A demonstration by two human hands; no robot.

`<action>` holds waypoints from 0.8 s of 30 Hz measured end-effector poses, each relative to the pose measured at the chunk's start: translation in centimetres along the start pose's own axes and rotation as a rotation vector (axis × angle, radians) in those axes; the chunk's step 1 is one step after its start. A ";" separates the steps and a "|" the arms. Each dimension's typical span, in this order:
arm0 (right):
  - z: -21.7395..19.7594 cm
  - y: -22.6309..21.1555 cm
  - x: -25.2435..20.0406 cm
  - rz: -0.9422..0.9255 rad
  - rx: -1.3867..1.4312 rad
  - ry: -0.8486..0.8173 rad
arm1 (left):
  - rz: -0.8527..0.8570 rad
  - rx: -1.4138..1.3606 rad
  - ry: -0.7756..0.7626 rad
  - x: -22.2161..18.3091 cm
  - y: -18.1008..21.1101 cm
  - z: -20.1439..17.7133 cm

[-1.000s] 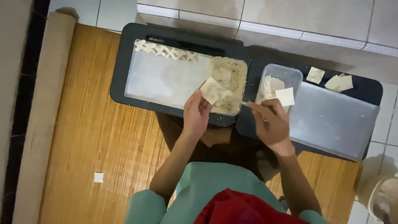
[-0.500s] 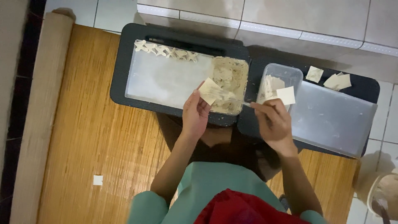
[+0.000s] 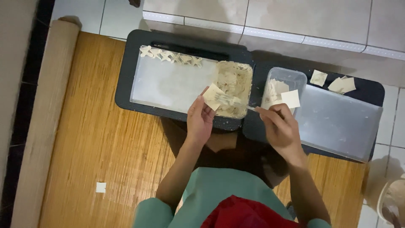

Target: Folding small squares of dough with a filling into decorative flower-like shapes.

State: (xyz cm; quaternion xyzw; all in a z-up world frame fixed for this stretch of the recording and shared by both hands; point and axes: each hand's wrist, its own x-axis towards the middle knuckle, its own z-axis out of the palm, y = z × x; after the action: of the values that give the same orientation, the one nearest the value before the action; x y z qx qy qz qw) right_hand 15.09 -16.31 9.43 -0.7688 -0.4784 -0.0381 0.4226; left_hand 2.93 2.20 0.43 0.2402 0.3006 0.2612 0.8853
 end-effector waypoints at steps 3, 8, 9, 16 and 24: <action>-0.8 0.9 -1.5 0.073 0.007 0.000 | 0.003 -0.032 0.019 0.1 0.2 -0.3; -0.8 2.1 -3.3 0.114 0.063 0.048 | 0.035 0.004 -0.044 -0.4 -0.2 -0.3; -0.7 2.0 -3.3 0.105 0.067 0.043 | 0.046 0.021 -0.087 -0.5 -0.3 -0.3; -2.0 2.0 -3.7 0.079 0.041 0.005 | -0.011 0.135 -0.119 -2.8 0.4 0.5; -4.6 1.5 -5.0 0.146 0.065 0.072 | -0.045 0.150 -0.054 -3.6 -0.1 -1.9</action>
State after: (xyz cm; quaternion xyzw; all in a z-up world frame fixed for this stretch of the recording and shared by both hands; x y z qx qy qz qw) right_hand 15.18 -23.22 9.11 -0.7858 -0.4064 -0.0192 0.4658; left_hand -0.75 0.45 0.51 0.3058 0.3006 0.2114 0.8783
